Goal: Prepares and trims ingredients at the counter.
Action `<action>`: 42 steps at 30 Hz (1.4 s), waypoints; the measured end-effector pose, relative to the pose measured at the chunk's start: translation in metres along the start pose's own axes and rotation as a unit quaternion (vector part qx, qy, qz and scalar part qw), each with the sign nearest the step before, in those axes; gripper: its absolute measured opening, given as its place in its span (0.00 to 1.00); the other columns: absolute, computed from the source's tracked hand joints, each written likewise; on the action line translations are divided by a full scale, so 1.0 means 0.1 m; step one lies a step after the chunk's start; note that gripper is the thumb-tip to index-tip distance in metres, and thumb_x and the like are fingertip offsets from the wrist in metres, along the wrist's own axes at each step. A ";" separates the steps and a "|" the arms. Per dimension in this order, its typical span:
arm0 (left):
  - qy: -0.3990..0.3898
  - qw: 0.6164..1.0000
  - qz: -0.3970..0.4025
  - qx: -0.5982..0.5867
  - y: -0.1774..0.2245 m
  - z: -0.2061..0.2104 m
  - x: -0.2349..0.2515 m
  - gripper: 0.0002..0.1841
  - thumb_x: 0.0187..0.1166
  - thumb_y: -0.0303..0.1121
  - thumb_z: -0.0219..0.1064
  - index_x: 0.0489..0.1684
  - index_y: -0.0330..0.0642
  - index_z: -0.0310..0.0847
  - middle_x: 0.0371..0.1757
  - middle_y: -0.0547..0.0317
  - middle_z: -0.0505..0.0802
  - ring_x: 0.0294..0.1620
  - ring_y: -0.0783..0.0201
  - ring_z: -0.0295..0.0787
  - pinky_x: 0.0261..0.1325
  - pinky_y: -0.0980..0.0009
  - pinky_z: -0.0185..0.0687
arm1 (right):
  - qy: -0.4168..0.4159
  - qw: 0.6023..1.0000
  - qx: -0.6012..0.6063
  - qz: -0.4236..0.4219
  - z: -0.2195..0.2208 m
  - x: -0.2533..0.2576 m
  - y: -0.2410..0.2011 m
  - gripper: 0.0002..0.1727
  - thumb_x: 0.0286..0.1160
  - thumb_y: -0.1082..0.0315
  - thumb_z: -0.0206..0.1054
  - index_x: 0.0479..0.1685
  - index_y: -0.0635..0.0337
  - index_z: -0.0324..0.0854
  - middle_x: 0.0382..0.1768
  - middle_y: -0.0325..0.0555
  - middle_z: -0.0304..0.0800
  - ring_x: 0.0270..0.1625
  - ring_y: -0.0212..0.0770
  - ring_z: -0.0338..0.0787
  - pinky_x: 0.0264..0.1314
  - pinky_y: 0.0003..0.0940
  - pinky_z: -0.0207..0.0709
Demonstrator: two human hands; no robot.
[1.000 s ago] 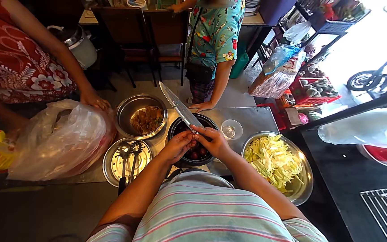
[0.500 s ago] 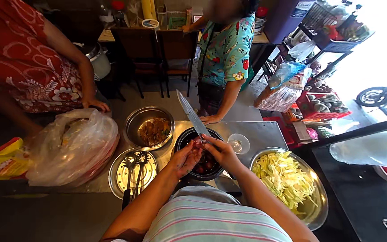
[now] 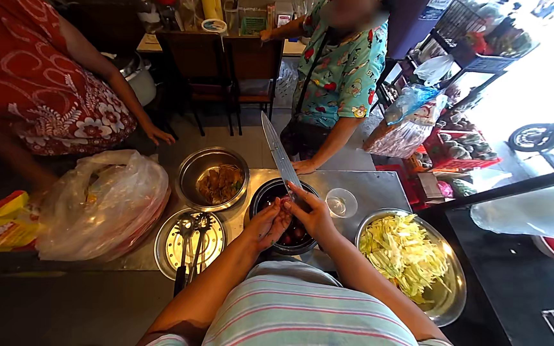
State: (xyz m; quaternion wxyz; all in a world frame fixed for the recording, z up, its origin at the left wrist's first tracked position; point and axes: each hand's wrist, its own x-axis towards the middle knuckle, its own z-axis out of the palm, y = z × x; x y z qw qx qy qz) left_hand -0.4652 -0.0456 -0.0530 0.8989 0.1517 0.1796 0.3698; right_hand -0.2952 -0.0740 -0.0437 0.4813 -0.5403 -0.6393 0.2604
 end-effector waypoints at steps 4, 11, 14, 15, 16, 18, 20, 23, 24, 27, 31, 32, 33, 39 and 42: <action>0.017 0.999 -0.015 -0.034 -0.01 0.03 0.00 0.16 0.97 0.34 0.40 0.61 0.38 0.73 0.51 0.51 0.91 0.54 0.62 0.92 0.66 0.70 0.86 | -0.026 0.993 0.106 0.039 0.00 -0.01 -0.07 0.26 0.82 0.62 0.72 0.77 0.61 0.81 0.64 0.47 0.92 0.55 0.26 0.92 0.62 0.22 0.84; 0.080 0.995 -0.019 -0.057 -0.06 0.09 -0.01 0.14 0.96 0.35 0.46 0.58 0.37 0.75 0.48 0.50 0.91 0.50 0.63 0.93 0.61 0.72 0.88 | 0.024 0.990 -0.136 -0.007 0.03 -0.06 0.04 0.17 0.84 0.53 0.67 0.67 0.35 0.91 0.40 0.44 0.93 0.42 0.38 0.90 0.49 0.40 0.85; 0.118 0.993 0.011 -0.021 -0.11 0.09 0.04 0.12 0.95 0.36 0.50 0.51 0.38 0.75 0.43 0.53 0.89 0.44 0.66 0.91 0.56 0.75 0.88 | 0.024 0.981 -0.191 -0.009 0.05 -0.08 0.01 0.17 0.84 0.52 0.66 0.67 0.32 0.91 0.37 0.46 0.92 0.38 0.42 0.90 0.43 0.44 0.85; 0.133 0.991 0.026 0.001 -0.13 0.09 0.06 0.11 0.95 0.35 0.51 0.51 0.38 0.75 0.42 0.53 0.89 0.43 0.66 0.91 0.55 0.75 0.88 | 0.022 0.984 -0.179 -0.007 0.06 -0.09 0.01 0.17 0.84 0.53 0.66 0.67 0.33 0.91 0.39 0.46 0.93 0.40 0.42 0.90 0.45 0.43 0.85; 0.151 0.988 0.040 0.024 -0.14 0.08 0.08 0.10 0.94 0.34 0.52 0.55 0.36 0.75 0.42 0.53 0.89 0.42 0.66 0.91 0.55 0.74 0.88 | 0.018 0.989 -0.147 -0.003 0.06 -0.10 0.00 0.17 0.85 0.53 0.67 0.68 0.35 0.91 0.42 0.45 0.94 0.43 0.40 0.91 0.49 0.41 0.86; 0.189 0.979 0.051 0.047 -0.15 0.05 0.10 0.12 0.92 0.33 0.56 0.63 0.34 0.72 0.45 0.52 0.89 0.43 0.66 0.91 0.54 0.75 0.89 | 0.008 1.000 -0.029 0.002 0.05 -0.10 -0.04 0.18 0.85 0.59 0.68 0.69 0.44 0.90 0.51 0.43 0.96 0.51 0.34 0.92 0.59 0.34 0.86; 0.226 0.972 0.048 0.037 -0.13 0.04 0.10 0.14 0.91 0.34 0.59 0.64 0.33 0.72 0.44 0.52 0.89 0.41 0.66 0.92 0.52 0.75 0.90 | 0.008 0.998 0.069 0.005 -0.01 -0.06 -0.08 0.18 0.86 0.65 0.67 0.72 0.53 0.86 0.60 0.44 0.94 0.53 0.29 0.93 0.59 0.28 0.87; 0.249 0.967 0.035 0.029 -0.08 0.04 0.06 0.15 0.92 0.38 0.57 0.61 0.33 0.75 0.45 0.50 0.91 0.41 0.64 0.93 0.52 0.75 0.91 | 0.021 0.999 0.015 0.047 -0.15 0.02 -0.01 0.20 0.86 0.60 0.67 0.74 0.46 0.86 0.65 0.37 0.93 0.48 0.25 0.92 0.52 0.29 0.86; 0.248 0.968 0.029 0.036 -0.06 0.04 0.05 0.18 0.93 0.40 0.55 0.64 0.32 0.75 0.48 0.49 0.91 0.44 0.63 0.93 0.54 0.73 0.90 | 0.008 0.997 -0.042 0.067 -0.20 0.03 0.04 0.20 0.86 0.55 0.66 0.75 0.39 0.85 0.65 0.36 0.93 0.56 0.31 0.93 0.61 0.39 0.87; 0.249 0.967 0.023 0.046 -0.02 -0.02 0.04 0.21 0.93 0.41 0.55 0.70 0.32 0.72 0.54 0.44 0.91 0.50 0.60 0.94 0.58 0.70 0.89 | -0.047 0.976 -0.164 0.139 -0.23 0.01 0.10 0.24 0.87 0.41 0.59 0.79 0.25 0.80 0.60 0.45 0.93 0.61 0.50 0.91 0.62 0.61 0.81; 0.233 0.971 -0.002 0.052 -0.04 -0.03 0.02 0.20 0.93 0.42 0.54 0.65 0.31 0.74 0.50 0.46 0.92 0.48 0.60 0.95 0.58 0.70 0.90 | -0.071 0.974 -0.171 0.132 -0.10 -0.06 0.09 0.31 0.78 0.38 0.68 0.82 0.30 0.78 0.59 0.51 0.92 0.59 0.52 0.91 0.61 0.59 0.82; 0.234 0.970 -0.014 0.062 -0.04 -0.01 0.02 0.20 0.93 0.42 0.55 0.65 0.31 0.74 0.50 0.46 0.92 0.47 0.59 0.94 0.57 0.69 0.91 | -0.079 0.969 -0.189 0.141 -0.08 -0.05 0.05 0.31 0.76 0.38 0.70 0.81 0.27 0.78 0.57 0.51 0.92 0.57 0.52 0.91 0.59 0.59 0.82; 0.233 0.969 -0.023 0.076 -0.03 -0.01 0.02 0.21 0.93 0.43 0.56 0.69 0.32 0.72 0.52 0.45 0.91 0.49 0.59 0.94 0.57 0.68 0.91 | -0.084 0.962 -0.218 0.145 -0.07 -0.04 0.02 0.29 0.79 0.39 0.67 0.81 0.24 0.77 0.54 0.52 0.92 0.53 0.54 0.92 0.55 0.60 0.83; 0.251 0.850 0.123 0.446 0.49 -0.16 -0.23 0.20 0.90 0.41 0.61 0.72 0.38 0.72 0.60 0.50 0.89 0.54 0.63 0.90 0.60 0.63 0.86 | -0.073 0.889 -0.402 0.206 -0.14 0.04 -0.03 0.30 0.97 0.51 0.42 0.97 0.33 0.48 0.52 0.60 0.94 0.50 0.67 0.94 0.48 0.68 0.83; 0.276 0.669 0.079 0.686 0.75 -0.51 -0.35 0.23 0.84 0.44 0.70 0.66 0.35 0.77 0.57 0.44 0.91 0.55 0.53 0.91 0.64 0.51 0.86 | -0.078 0.868 -0.430 0.234 -0.17 0.05 0.11 0.33 0.96 0.48 0.45 0.98 0.30 0.44 0.47 0.58 0.95 0.50 0.66 0.94 0.50 0.65 0.83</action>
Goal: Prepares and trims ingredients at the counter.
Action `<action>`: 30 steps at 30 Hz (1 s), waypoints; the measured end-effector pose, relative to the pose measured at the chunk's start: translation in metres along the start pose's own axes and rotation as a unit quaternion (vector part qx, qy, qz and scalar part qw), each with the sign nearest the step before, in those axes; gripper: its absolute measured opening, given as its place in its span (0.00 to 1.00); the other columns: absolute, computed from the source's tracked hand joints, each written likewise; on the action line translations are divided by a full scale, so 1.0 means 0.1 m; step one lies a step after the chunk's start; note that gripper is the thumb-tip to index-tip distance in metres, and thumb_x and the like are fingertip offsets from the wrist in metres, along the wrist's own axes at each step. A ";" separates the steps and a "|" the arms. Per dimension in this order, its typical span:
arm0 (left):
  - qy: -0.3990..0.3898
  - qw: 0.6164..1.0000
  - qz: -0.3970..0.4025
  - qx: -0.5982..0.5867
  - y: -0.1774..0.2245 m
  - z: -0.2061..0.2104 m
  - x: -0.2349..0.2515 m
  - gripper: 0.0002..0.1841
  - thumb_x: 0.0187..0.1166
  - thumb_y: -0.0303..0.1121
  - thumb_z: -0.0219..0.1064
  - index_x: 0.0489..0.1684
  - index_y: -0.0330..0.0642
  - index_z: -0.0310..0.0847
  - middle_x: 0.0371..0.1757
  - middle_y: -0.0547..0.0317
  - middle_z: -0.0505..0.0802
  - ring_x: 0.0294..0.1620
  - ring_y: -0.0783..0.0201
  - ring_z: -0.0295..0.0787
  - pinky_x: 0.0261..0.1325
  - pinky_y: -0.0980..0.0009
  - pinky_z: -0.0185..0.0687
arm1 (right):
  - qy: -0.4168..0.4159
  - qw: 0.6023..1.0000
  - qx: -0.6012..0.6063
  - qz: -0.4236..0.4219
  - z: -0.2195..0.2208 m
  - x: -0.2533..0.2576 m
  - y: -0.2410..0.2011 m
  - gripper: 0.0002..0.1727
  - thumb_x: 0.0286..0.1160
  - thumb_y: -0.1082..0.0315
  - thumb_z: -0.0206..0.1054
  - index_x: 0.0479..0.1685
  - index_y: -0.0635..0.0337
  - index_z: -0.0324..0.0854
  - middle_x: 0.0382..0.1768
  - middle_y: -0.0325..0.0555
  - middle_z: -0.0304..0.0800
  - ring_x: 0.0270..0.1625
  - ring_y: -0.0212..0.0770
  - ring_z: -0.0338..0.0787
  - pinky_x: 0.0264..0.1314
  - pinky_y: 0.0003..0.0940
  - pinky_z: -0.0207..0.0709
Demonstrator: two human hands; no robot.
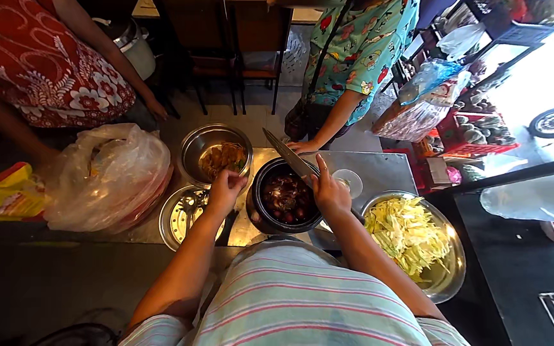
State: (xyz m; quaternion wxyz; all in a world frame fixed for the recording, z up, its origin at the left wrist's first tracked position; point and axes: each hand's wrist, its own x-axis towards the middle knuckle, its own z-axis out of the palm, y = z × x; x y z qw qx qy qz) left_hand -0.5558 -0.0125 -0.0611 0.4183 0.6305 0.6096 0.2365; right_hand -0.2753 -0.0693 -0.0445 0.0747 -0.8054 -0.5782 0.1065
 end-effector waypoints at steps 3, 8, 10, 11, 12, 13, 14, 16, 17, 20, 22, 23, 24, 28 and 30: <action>-0.136 0.975 -0.058 0.168 -0.25 0.14 0.06 0.25 0.82 0.43 0.72 0.67 0.32 0.79 0.59 0.39 0.91 0.64 0.45 0.89 0.73 0.44 0.79 | -0.033 0.999 -0.012 0.021 0.04 0.03 0.01 0.37 0.92 0.41 0.51 0.98 0.28 0.44 0.49 0.57 0.95 0.52 0.64 0.94 0.53 0.65 0.83; -0.158 0.973 -0.050 0.162 -0.52 0.62 0.11 0.17 0.85 0.34 0.65 0.66 0.34 0.81 0.63 0.40 0.90 0.70 0.48 0.87 0.78 0.50 0.77 | -0.067 0.997 -0.017 0.043 0.03 0.03 -0.03 0.50 0.78 0.34 0.66 0.98 0.25 0.40 0.53 0.56 0.94 0.57 0.63 0.93 0.55 0.63 0.83; -0.152 0.978 0.009 0.144 -0.64 0.67 0.13 0.16 0.86 0.35 0.63 0.61 0.35 0.88 0.64 0.39 0.90 0.73 0.48 0.84 0.81 0.52 0.72 | -0.067 0.997 -0.008 0.039 0.03 0.02 -0.02 0.50 0.78 0.33 0.64 0.98 0.26 0.40 0.55 0.56 0.94 0.57 0.62 0.93 0.57 0.63 0.82; -0.153 0.976 0.019 0.153 -0.66 0.66 0.12 0.16 0.87 0.36 0.62 0.60 0.36 0.89 0.65 0.39 0.90 0.74 0.47 0.83 0.82 0.52 0.71 | -0.068 0.997 -0.002 0.039 0.01 0.02 -0.02 0.48 0.80 0.32 0.62 0.98 0.27 0.41 0.56 0.56 0.94 0.58 0.62 0.93 0.57 0.63 0.82; -0.154 0.973 0.008 0.174 -0.62 0.62 0.11 0.17 0.88 0.37 0.60 0.63 0.39 0.89 0.68 0.40 0.89 0.75 0.47 0.82 0.82 0.51 0.71 | -0.068 0.997 0.004 0.037 0.00 0.01 -0.01 0.47 0.81 0.32 0.60 0.98 0.28 0.42 0.56 0.56 0.93 0.58 0.62 0.92 0.58 0.63 0.82; -0.146 0.968 -0.017 0.203 -0.52 0.55 0.08 0.18 0.90 0.38 0.58 0.68 0.43 0.87 0.71 0.42 0.88 0.76 0.47 0.82 0.81 0.49 0.73 | -0.065 0.997 0.010 0.037 0.00 0.00 0.00 0.45 0.82 0.32 0.58 0.98 0.28 0.44 0.57 0.56 0.93 0.58 0.62 0.93 0.58 0.63 0.82; -0.128 0.964 -0.043 0.230 -0.39 0.47 0.05 0.19 0.91 0.39 0.56 0.72 0.45 0.84 0.73 0.43 0.86 0.76 0.46 0.83 0.80 0.47 0.75 | -0.060 0.997 0.020 0.035 0.00 0.00 0.03 0.44 0.84 0.32 0.56 0.97 0.29 0.45 0.58 0.57 0.93 0.59 0.62 0.93 0.59 0.64 0.82; -0.055 0.965 -0.030 0.253 -0.15 0.36 0.02 0.18 0.91 0.39 0.57 0.71 0.45 0.84 0.71 0.44 0.87 0.70 0.45 0.87 0.73 0.44 0.80 | -0.036 0.998 0.051 0.019 0.03 -0.03 0.10 0.39 0.88 0.36 0.53 0.97 0.32 0.50 0.56 0.58 0.93 0.57 0.64 0.93 0.59 0.65 0.81; -0.031 0.968 0.005 0.250 -0.04 0.35 0.02 0.17 0.90 0.40 0.60 0.69 0.44 0.84 0.68 0.43 0.88 0.67 0.44 0.88 0.71 0.44 0.82 | -0.025 0.997 0.066 0.008 0.06 -0.05 0.14 0.37 0.91 0.39 0.51 0.96 0.35 0.51 0.55 0.59 0.93 0.55 0.65 0.93 0.58 0.67 0.81; -0.111 0.950 0.136 0.260 0.19 0.56 0.14 0.14 0.85 0.31 0.67 0.65 0.43 0.87 0.64 0.44 0.90 0.66 0.45 0.88 0.71 0.44 0.82 | -0.033 0.994 0.103 -0.001 0.12 -0.07 0.19 0.34 0.93 0.42 0.48 0.96 0.37 0.51 0.55 0.61 0.93 0.55 0.66 0.93 0.58 0.68 0.82; -0.208 0.895 0.152 0.363 0.32 0.79 0.24 0.17 0.82 0.23 0.62 0.65 0.41 0.88 0.66 0.43 0.90 0.72 0.41 0.84 0.71 0.41 0.80 | -0.052 0.993 0.110 0.007 0.12 -0.05 0.17 0.35 0.92 0.40 0.46 0.97 0.34 0.50 0.56 0.59 0.93 0.57 0.64 0.93 0.60 0.66 0.81; -0.248 0.856 0.134 0.434 0.40 0.91 0.28 0.16 0.82 0.20 0.59 0.64 0.36 0.86 0.68 0.40 0.89 0.74 0.38 0.81 0.70 0.40 0.80 | -0.059 0.992 0.110 0.009 0.11 -0.05 0.16 0.35 0.92 0.40 0.46 0.97 0.33 0.49 0.57 0.58 0.93 0.58 0.63 0.93 0.61 0.66 0.81; -0.287 0.815 0.110 0.492 0.48 1.02 0.30 0.16 0.83 0.19 0.56 0.63 0.28 0.84 0.69 0.36 0.87 0.76 0.35 0.79 0.71 0.38 0.78 | -0.066 0.992 0.111 0.010 0.08 -0.05 0.16 0.35 0.92 0.39 0.47 0.97 0.32 0.49 0.58 0.57 0.93 0.59 0.62 0.93 0.63 0.65 0.81; -0.377 0.725 0.035 0.576 0.63 1.24 0.36 0.17 0.87 0.22 0.52 0.66 0.20 0.78 0.74 0.30 0.82 0.78 0.33 0.77 0.78 0.36 0.69 | -0.085 0.989 0.122 0.009 0.02 -0.07 0.17 0.36 0.91 0.39 0.48 0.97 0.33 0.50 0.65 0.55 0.91 0.63 0.59 0.92 0.66 0.62 0.81; -0.371 0.738 0.046 0.561 0.63 1.19 0.38 0.16 0.85 0.22 0.56 0.65 0.22 0.80 0.72 0.30 0.84 0.75 0.32 0.80 0.74 0.34 0.73 | -0.080 0.987 0.140 0.002 0.01 -0.09 0.20 0.35 0.91 0.40 0.48 0.96 0.35 0.51 0.65 0.54 0.91 0.63 0.57 0.92 0.66 0.61 0.81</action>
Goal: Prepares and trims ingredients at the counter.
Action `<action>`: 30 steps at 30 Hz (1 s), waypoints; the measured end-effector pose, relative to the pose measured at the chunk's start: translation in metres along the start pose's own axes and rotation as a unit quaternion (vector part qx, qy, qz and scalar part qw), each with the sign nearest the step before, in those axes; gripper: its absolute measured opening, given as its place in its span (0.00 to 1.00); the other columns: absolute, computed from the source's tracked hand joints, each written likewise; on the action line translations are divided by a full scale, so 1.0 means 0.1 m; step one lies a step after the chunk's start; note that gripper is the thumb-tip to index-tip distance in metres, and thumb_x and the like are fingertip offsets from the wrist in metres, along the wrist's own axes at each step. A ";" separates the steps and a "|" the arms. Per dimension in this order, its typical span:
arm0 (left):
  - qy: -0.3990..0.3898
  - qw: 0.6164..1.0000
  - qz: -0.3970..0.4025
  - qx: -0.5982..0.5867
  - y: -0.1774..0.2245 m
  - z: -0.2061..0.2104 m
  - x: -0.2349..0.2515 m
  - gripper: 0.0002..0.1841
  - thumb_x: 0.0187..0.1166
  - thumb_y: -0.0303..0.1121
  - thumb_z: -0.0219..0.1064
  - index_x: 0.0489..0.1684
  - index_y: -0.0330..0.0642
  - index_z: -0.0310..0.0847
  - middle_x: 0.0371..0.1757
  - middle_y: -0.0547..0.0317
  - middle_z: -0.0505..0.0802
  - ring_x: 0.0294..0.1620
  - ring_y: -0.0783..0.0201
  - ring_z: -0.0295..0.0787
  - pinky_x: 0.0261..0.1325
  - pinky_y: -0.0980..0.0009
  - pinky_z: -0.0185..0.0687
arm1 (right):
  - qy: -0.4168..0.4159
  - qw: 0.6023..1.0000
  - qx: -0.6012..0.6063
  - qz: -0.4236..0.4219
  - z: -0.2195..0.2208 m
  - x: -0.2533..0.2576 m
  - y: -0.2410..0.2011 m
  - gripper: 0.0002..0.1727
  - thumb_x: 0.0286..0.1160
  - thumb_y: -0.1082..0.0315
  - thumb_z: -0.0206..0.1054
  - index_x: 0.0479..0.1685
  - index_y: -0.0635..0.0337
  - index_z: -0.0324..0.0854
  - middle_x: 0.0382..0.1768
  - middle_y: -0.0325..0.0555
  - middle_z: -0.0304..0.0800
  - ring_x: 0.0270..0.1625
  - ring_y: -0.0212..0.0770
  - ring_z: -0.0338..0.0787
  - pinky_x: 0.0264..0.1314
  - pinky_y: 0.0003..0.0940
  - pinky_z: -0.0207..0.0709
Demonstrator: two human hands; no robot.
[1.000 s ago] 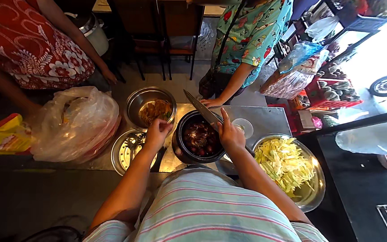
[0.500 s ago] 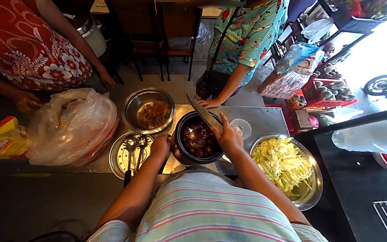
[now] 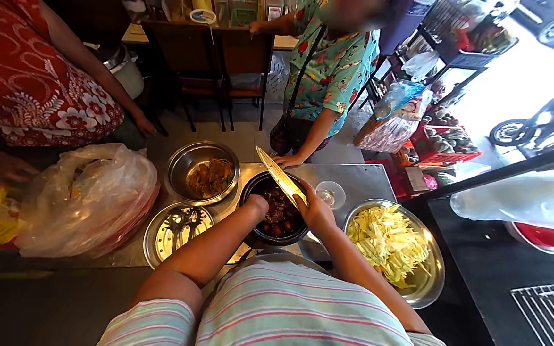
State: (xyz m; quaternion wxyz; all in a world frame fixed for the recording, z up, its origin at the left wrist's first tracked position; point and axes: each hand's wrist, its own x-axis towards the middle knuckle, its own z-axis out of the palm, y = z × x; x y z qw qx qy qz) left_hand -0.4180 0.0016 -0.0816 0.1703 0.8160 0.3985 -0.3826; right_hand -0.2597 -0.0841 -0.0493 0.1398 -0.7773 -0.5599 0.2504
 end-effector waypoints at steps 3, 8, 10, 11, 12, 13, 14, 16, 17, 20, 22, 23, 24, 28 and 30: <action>0.138 0.974 0.073 -0.164 -0.18 0.00 -0.05 0.24 0.77 0.29 0.71 0.73 0.32 0.78 0.73 0.29 0.82 0.75 0.32 0.79 0.77 0.36 0.74 | 0.010 0.998 0.043 -0.034 -0.03 -0.03 0.07 0.34 0.91 0.42 0.49 0.95 0.37 0.56 0.68 0.53 0.90 0.64 0.56 0.92 0.67 0.61 0.81; 0.205 0.798 0.244 -0.512 -0.24 0.09 -0.27 0.26 0.78 0.35 0.75 0.75 0.40 0.78 0.74 0.43 0.80 0.62 0.60 0.89 0.67 0.66 0.87 | 0.011 0.981 0.144 -0.128 0.02 -0.05 0.12 0.32 0.85 0.43 0.63 0.87 0.40 0.72 0.74 0.51 0.85 0.74 0.50 0.86 0.78 0.54 0.76; 0.189 0.694 0.294 -0.629 -0.21 0.16 -0.29 0.29 0.76 0.29 0.76 0.76 0.34 0.73 0.71 0.48 0.84 0.59 0.65 0.90 0.66 0.68 0.88 | 0.010 0.974 0.176 -0.145 0.02 -0.06 0.06 0.34 0.79 0.43 0.70 0.84 0.41 0.75 0.72 0.51 0.86 0.73 0.47 0.86 0.78 0.49 0.76; 0.181 0.652 0.309 -0.668 -0.21 0.21 -0.28 0.30 0.75 0.27 0.76 0.76 0.32 0.70 0.69 0.48 0.86 0.60 0.65 0.90 0.67 0.68 0.87 | 0.009 0.971 0.188 -0.146 0.00 -0.07 0.03 0.35 0.77 0.42 0.72 0.84 0.41 0.76 0.73 0.50 0.86 0.73 0.46 0.86 0.78 0.47 0.77; 0.174 0.613 0.318 -0.702 -0.20 0.25 -0.26 0.30 0.75 0.26 0.75 0.76 0.30 0.70 0.67 0.49 0.87 0.61 0.65 0.89 0.68 0.68 0.86 | 0.006 0.971 0.193 -0.143 -0.01 -0.08 0.00 0.36 0.76 0.41 0.73 0.84 0.40 0.75 0.73 0.50 0.85 0.73 0.45 0.85 0.78 0.46 0.77; 0.165 0.572 0.325 -0.735 -0.19 0.29 -0.26 0.28 0.75 0.25 0.74 0.75 0.29 0.71 0.65 0.51 0.89 0.61 0.66 0.89 0.69 0.68 0.85 | 0.008 0.971 0.191 -0.141 -0.03 -0.08 -0.02 0.37 0.75 0.41 0.73 0.85 0.39 0.75 0.73 0.49 0.85 0.72 0.45 0.86 0.77 0.47 0.77; 0.157 0.535 0.333 -0.760 -0.17 0.32 -0.26 0.27 0.76 0.23 0.73 0.74 0.29 0.72 0.63 0.53 0.90 0.60 0.66 0.89 0.69 0.68 0.84 | 0.012 0.973 0.185 -0.138 -0.05 -0.10 -0.05 0.37 0.74 0.40 0.74 0.85 0.37 0.75 0.72 0.50 0.86 0.71 0.45 0.86 0.75 0.48 0.78; 0.142 0.485 0.355 -0.787 -0.16 0.37 -0.28 0.25 0.77 0.22 0.70 0.74 0.29 0.73 0.62 0.56 0.91 0.61 0.67 0.89 0.71 0.67 0.83 | 0.022 0.976 0.170 -0.135 -0.09 -0.13 -0.11 0.39 0.71 0.39 0.75 0.85 0.36 0.74 0.69 0.52 0.87 0.68 0.48 0.87 0.73 0.51 0.79; 0.136 0.471 0.363 -0.792 -0.15 0.38 -0.29 0.24 0.78 0.23 0.71 0.74 0.30 0.74 0.62 0.57 0.92 0.61 0.67 0.90 0.72 0.67 0.83 | 0.029 0.976 0.165 -0.138 -0.09 -0.15 -0.14 0.39 0.71 0.38 0.75 0.86 0.36 0.74 0.67 0.52 0.87 0.67 0.49 0.87 0.71 0.51 0.79; 0.121 0.456 0.377 -0.797 -0.16 0.39 -0.32 0.23 0.78 0.24 0.72 0.72 0.33 0.76 0.60 0.59 0.93 0.60 0.66 0.91 0.71 0.66 0.85 | 0.047 0.974 0.161 -0.151 -0.10 -0.20 -0.20 0.38 0.73 0.39 0.73 0.85 0.34 0.74 0.63 0.52 0.88 0.63 0.47 0.88 0.66 0.50 0.82; 0.116 0.451 0.382 -0.798 -0.15 0.38 -0.35 0.24 0.77 0.24 0.73 0.72 0.33 0.76 0.60 0.58 0.93 0.61 0.64 0.92 0.71 0.65 0.85 | 0.067 0.971 0.154 -0.167 -0.09 -0.20 -0.23 0.37 0.73 0.40 0.73 0.85 0.34 0.75 0.59 0.53 0.89 0.58 0.47 0.89 0.62 0.49 0.83; 0.118 0.449 0.387 -0.797 -0.15 0.38 -0.36 0.24 0.78 0.24 0.72 0.74 0.32 0.75 0.61 0.57 0.93 0.62 0.64 0.92 0.72 0.65 0.85 | 0.084 0.969 0.148 -0.178 -0.07 -0.20 -0.23 0.36 0.73 0.40 0.72 0.84 0.34 0.76 0.56 0.53 0.90 0.55 0.48 0.89 0.59 0.50 0.83; 0.122 0.449 0.389 -0.795 -0.14 0.38 -0.36 0.24 0.79 0.24 0.71 0.75 0.31 0.75 0.62 0.57 0.93 0.62 0.64 0.92 0.73 0.64 0.85 | 0.092 0.969 0.142 -0.182 -0.06 -0.20 -0.23 0.35 0.74 0.39 0.72 0.83 0.34 0.77 0.55 0.53 0.90 0.54 0.47 0.90 0.57 0.49 0.84; 0.139 0.444 0.393 -0.793 -0.11 0.39 -0.36 0.23 0.80 0.25 0.71 0.73 0.30 0.77 0.61 0.57 0.93 0.61 0.63 0.92 0.73 0.63 0.85 | 0.086 0.971 0.148 -0.169 -0.05 -0.22 -0.24 0.33 0.76 0.37 0.69 0.81 0.32 0.79 0.56 0.49 0.91 0.55 0.45 0.90 0.60 0.47 0.83; 0.148 0.448 0.394 -0.789 -0.11 0.41 -0.34 0.21 0.81 0.25 0.70 0.72 0.31 0.78 0.61 0.57 0.94 0.61 0.63 0.92 0.73 0.63 0.85 | 0.071 0.969 0.169 -0.166 -0.03 -0.23 -0.23 0.32 0.77 0.37 0.69 0.81 0.33 0.79 0.60 0.47 0.92 0.59 0.42 0.90 0.65 0.46 0.83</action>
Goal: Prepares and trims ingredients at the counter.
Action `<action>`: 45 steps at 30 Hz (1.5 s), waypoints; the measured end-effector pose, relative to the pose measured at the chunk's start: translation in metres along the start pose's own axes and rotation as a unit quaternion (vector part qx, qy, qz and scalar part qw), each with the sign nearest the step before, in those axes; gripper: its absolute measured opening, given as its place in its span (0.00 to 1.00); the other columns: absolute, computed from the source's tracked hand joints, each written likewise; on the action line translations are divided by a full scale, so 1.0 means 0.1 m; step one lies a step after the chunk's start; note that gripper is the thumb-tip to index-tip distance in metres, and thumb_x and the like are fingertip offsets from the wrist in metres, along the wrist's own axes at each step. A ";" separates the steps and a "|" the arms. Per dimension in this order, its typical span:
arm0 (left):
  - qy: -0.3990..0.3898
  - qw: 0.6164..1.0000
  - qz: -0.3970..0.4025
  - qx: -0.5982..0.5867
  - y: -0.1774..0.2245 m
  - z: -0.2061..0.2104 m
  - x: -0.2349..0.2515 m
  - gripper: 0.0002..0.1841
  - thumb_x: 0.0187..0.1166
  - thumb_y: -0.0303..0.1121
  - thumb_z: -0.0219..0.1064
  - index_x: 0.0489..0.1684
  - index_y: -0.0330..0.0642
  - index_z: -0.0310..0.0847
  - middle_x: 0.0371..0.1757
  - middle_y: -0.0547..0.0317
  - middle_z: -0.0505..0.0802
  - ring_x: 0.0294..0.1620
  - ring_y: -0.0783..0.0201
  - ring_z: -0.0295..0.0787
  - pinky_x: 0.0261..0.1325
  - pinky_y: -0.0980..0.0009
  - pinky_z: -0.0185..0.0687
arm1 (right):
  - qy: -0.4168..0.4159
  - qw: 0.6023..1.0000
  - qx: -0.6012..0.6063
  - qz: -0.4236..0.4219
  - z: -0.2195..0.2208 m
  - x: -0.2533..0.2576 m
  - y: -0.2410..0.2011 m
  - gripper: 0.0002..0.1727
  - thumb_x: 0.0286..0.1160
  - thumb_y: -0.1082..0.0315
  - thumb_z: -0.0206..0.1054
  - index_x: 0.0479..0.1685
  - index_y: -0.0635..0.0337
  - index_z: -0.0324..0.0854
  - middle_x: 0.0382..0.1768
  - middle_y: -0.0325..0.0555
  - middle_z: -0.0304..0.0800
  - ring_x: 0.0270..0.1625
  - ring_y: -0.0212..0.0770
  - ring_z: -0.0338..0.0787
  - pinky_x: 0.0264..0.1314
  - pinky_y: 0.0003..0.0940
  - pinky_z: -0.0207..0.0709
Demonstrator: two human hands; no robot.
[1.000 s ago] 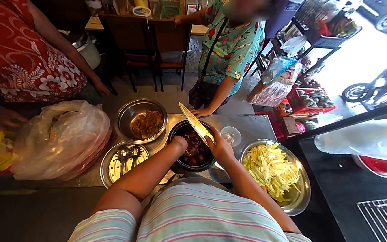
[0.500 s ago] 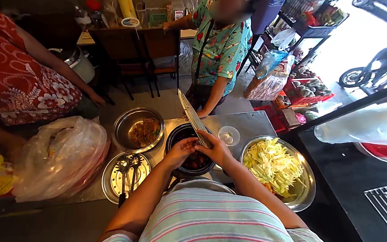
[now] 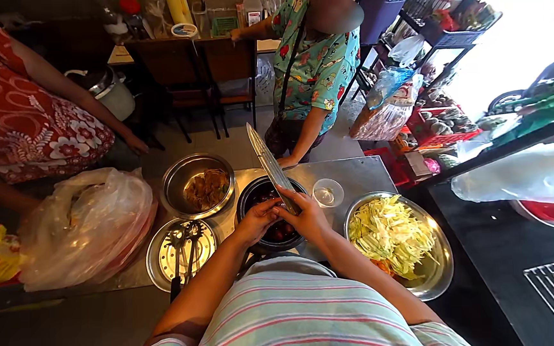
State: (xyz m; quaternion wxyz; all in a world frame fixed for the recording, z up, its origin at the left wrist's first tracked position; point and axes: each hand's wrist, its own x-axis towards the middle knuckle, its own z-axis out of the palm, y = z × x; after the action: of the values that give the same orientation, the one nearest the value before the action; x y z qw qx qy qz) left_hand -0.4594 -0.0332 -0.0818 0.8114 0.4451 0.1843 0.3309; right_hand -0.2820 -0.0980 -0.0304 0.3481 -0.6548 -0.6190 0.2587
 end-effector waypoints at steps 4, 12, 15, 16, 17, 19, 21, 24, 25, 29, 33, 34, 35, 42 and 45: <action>-0.001 1.000 0.013 0.018 -0.04 -0.04 0.01 0.21 0.80 0.25 0.70 0.72 0.31 0.79 0.62 0.57 0.93 0.62 0.65 0.91 0.73 0.64 0.84 | -0.003 1.000 0.026 -0.001 0.04 -0.02 0.04 0.30 0.80 0.39 0.67 0.79 0.35 0.81 0.62 0.45 0.92 0.61 0.40 0.90 0.67 0.44 0.82; 0.010 1.000 0.015 0.008 -0.09 -0.02 0.00 0.16 0.82 0.23 0.68 0.66 0.34 0.83 0.58 0.58 0.95 0.59 0.65 0.92 0.70 0.64 0.86 | 0.003 0.999 0.034 -0.022 0.11 -0.09 0.07 0.23 0.86 0.45 0.63 0.74 0.37 0.86 0.57 0.44 0.94 0.57 0.36 0.92 0.64 0.38 0.84; 0.001 1.000 0.018 0.004 -0.10 -0.02 -0.01 0.16 0.81 0.25 0.69 0.66 0.35 0.83 0.58 0.59 0.95 0.58 0.65 0.92 0.70 0.65 0.86 | -0.012 0.996 0.084 -0.033 0.11 -0.09 0.09 0.23 0.87 0.47 0.64 0.74 0.42 0.85 0.64 0.40 0.93 0.63 0.31 0.91 0.71 0.33 0.82; 0.009 1.000 0.012 -0.003 -0.09 0.00 -0.01 0.16 0.80 0.24 0.70 0.65 0.35 0.82 0.57 0.58 0.94 0.58 0.65 0.92 0.69 0.65 0.86 | -0.008 0.995 0.091 -0.032 0.11 -0.09 0.09 0.23 0.87 0.48 0.64 0.74 0.42 0.85 0.65 0.41 0.93 0.63 0.31 0.91 0.70 0.32 0.82; 0.017 1.000 0.003 -0.012 -0.08 0.02 -0.01 0.16 0.80 0.24 0.70 0.65 0.35 0.80 0.57 0.58 0.94 0.58 0.64 0.92 0.69 0.64 0.86 | -0.001 0.995 0.094 -0.029 0.11 -0.08 0.09 0.22 0.87 0.48 0.64 0.74 0.42 0.86 0.64 0.41 0.93 0.62 0.32 0.91 0.69 0.33 0.82; 0.027 0.999 -0.013 -0.026 -0.06 0.05 0.00 0.18 0.79 0.25 0.71 0.65 0.35 0.74 0.57 0.56 0.91 0.59 0.62 0.91 0.70 0.62 0.86 | 0.013 0.995 0.101 -0.023 0.10 -0.07 0.10 0.22 0.86 0.48 0.65 0.73 0.42 0.86 0.64 0.41 0.93 0.64 0.32 0.90 0.72 0.34 0.81; 0.034 0.999 -0.024 -0.028 -0.05 0.09 0.00 0.19 0.78 0.27 0.72 0.61 0.39 0.68 0.56 0.57 0.89 0.58 0.63 0.90 0.69 0.63 0.86 | 0.029 0.996 0.077 -0.022 0.07 -0.04 0.12 0.22 0.86 0.48 0.65 0.72 0.41 0.87 0.62 0.41 0.94 0.63 0.34 0.91 0.71 0.36 0.82; 0.062 0.997 -0.047 -0.018 -0.03 0.15 0.00 0.16 0.81 0.28 0.68 0.59 0.38 0.67 0.53 0.57 0.88 0.54 0.64 0.91 0.64 0.66 0.88 | 0.055 0.998 -0.004 -0.017 0.02 -0.02 0.14 0.21 0.86 0.45 0.63 0.71 0.35 0.88 0.52 0.44 0.95 0.52 0.40 0.92 0.58 0.45 0.84; 0.064 0.996 -0.052 -0.022 -0.03 0.16 0.00 0.14 0.85 0.29 0.63 0.62 0.36 0.66 0.55 0.54 0.88 0.55 0.63 0.91 0.65 0.66 0.88 | 0.062 0.997 -0.034 -0.015 -0.01 -0.02 0.14 0.21 0.86 0.44 0.62 0.71 0.33 0.88 0.50 0.46 0.94 0.50 0.43 0.92 0.54 0.48 0.84; 0.071 0.993 -0.070 -0.064 -0.03 0.18 0.01 0.21 0.92 0.27 0.52 0.82 0.32 0.60 0.70 0.47 0.84 0.64 0.58 0.90 0.72 0.63 0.85 | 0.090 0.987 -0.127 -0.029 -0.03 -0.01 0.18 0.20 0.88 0.43 0.58 0.71 0.27 0.87 0.42 0.51 0.92 0.40 0.50 0.90 0.42 0.50 0.82; 0.108 0.989 -0.069 -0.068 -0.01 0.24 0.01 0.19 0.92 0.25 0.53 0.78 0.28 0.67 0.69 0.45 0.86 0.64 0.59 0.90 0.73 0.64 0.84 | 0.125 0.972 -0.184 -0.073 0.03 -0.04 0.21 0.19 0.88 0.46 0.58 0.70 0.25 0.88 0.36 0.52 0.90 0.34 0.50 0.89 0.36 0.48 0.81; 0.124 0.988 -0.070 -0.065 0.00 0.25 0.02 0.18 0.92 0.25 0.53 0.76 0.27 0.69 0.66 0.46 0.87 0.62 0.60 0.91 0.71 0.65 0.85 | 0.134 0.969 -0.190 -0.087 0.06 -0.06 0.21 0.18 0.88 0.47 0.59 0.69 0.25 0.88 0.36 0.52 0.90 0.33 0.50 0.89 0.34 0.47 0.81; 0.145 0.985 -0.070 -0.062 -0.01 0.26 0.03 0.17 0.92 0.26 0.53 0.74 0.27 0.71 0.62 0.47 0.89 0.58 0.61 0.91 0.69 0.66 0.86 | 0.140 0.965 -0.193 -0.106 0.09 -0.08 0.20 0.18 0.88 0.47 0.60 0.68 0.26 0.89 0.35 0.52 0.90 0.31 0.50 0.89 0.32 0.46 0.81; 0.237 0.968 -0.064 -0.045 -0.01 0.20 0.08 0.14 0.92 0.25 0.53 0.71 0.32 0.68 0.51 0.52 0.89 0.47 0.66 0.91 0.57 0.71 0.89 | 0.090 0.981 -0.127 -0.113 0.18 -0.15 0.08 0.18 0.85 0.48 0.63 0.67 0.31 0.90 0.37 0.53 0.91 0.34 0.50 0.90 0.36 0.49 0.85; 0.236 0.970 -0.047 -0.044 0.00 0.10 0.06 0.21 0.93 0.26 0.51 0.83 0.37 0.63 0.68 0.45 0.85 0.60 0.60 0.90 0.67 0.67 0.86 | 0.019 0.982 -0.188 0.011 -0.01 -0.01 0.04 0.25 0.88 0.42 0.57 0.82 0.22 0.76 0.50 0.57 0.90 0.47 0.57 0.92 0.49 0.57 0.83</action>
State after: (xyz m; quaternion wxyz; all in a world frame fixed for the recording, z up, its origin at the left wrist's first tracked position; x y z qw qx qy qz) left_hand -0.4489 -0.0351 -0.0762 0.7785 0.3090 0.3765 0.3959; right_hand -0.2790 -0.0989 -0.0333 0.2276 -0.7200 -0.6426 0.1294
